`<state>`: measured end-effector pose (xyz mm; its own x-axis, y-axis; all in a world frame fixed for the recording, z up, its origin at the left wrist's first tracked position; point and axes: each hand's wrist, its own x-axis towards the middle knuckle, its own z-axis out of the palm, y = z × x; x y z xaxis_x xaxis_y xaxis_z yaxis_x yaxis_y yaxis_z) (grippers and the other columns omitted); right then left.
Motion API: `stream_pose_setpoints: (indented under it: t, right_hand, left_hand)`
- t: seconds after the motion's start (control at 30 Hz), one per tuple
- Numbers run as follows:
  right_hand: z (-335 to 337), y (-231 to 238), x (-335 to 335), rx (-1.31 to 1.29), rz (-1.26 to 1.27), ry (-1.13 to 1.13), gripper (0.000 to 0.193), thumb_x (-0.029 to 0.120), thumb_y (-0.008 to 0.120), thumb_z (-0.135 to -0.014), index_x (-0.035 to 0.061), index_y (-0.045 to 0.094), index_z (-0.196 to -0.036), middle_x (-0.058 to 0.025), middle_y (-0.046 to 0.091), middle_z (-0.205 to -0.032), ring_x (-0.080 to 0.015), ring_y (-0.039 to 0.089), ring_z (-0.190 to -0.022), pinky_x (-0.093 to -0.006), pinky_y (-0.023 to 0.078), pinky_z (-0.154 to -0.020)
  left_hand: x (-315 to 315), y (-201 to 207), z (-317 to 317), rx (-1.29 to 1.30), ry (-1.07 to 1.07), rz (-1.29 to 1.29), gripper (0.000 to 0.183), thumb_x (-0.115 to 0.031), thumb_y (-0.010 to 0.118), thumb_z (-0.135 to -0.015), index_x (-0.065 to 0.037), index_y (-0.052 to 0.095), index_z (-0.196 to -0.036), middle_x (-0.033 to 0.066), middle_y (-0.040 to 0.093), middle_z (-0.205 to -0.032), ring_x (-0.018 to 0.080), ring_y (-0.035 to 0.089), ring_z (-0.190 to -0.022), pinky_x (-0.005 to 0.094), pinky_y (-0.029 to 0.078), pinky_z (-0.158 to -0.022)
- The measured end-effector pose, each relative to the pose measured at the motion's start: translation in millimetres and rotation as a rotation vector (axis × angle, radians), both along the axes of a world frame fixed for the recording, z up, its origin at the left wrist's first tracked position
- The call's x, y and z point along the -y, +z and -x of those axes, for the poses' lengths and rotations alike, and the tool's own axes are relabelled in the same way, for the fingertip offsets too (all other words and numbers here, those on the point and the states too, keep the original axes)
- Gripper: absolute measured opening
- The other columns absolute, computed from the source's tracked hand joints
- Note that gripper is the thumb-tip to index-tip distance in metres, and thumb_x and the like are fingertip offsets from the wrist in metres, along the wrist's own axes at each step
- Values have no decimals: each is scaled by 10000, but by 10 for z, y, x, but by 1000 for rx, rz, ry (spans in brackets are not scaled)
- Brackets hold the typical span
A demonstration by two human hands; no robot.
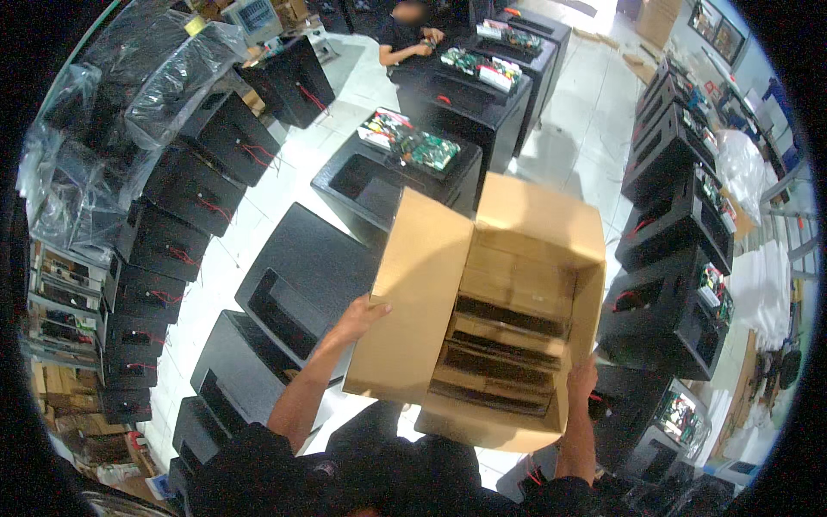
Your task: The person repeatedly picks up black electronic units with exposed circuit boards and places them into a large cardboard box lined with dividers. The person also handles and stacks empty cardboard boxes and dividers.
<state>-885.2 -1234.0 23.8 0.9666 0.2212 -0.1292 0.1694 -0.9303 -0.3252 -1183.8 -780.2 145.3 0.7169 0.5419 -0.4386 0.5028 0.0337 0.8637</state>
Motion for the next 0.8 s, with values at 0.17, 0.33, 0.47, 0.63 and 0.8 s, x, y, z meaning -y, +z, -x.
stream_pose_setpoints:
  t: [0.17,0.33,0.47,0.63,0.8]
  right_hand:
    - [442,-358,563,40,23,12,353,220,529,-880,31,421,-1159,-273,626,-821,-479,600,-804,-558,454,-657]
    - [1299,88,358,-99,33,-155,374,207,554,-872,42,427,-1183,-269,630,-877,-471,603,-827,-543,463,-668]
    - [1844,52,516,-116,-102,-222,460,182,593,-831,5,469,-1237,-263,629,-948,-418,625,-840,-491,489,-688]
    - [2482,196,639,-129,-382,-294,249,126,528,-861,36,530,-1094,-207,592,-881,-401,589,-820,-476,468,-727]
    - [2669,454,698,-185,-112,-387,219,71,506,-850,28,424,-1048,-224,544,-1018,-446,572,-893,-524,462,-752]
  left_hand:
    - [-34,-796,427,-186,86,-332,637,-463,570,-865,-1,434,-1282,264,509,-1238,331,495,-1170,417,404,-961]
    - [237,-712,806,-497,-3,-242,890,-643,459,-848,-85,168,-1477,289,203,-1475,428,231,-1362,454,264,-1086]
    - [1060,-987,807,-598,-44,-352,905,-709,266,-881,-56,119,-1490,253,51,-1531,410,-7,-1419,457,33,-1150]
    - [1362,-1893,1479,-261,-147,-820,638,-502,301,-975,16,481,-1300,274,458,-1328,439,470,-1170,501,315,-1031]
    - [2042,-701,574,102,-376,-1022,389,-211,582,-876,-36,547,-1221,177,518,-1269,351,473,-1135,456,338,-1007]
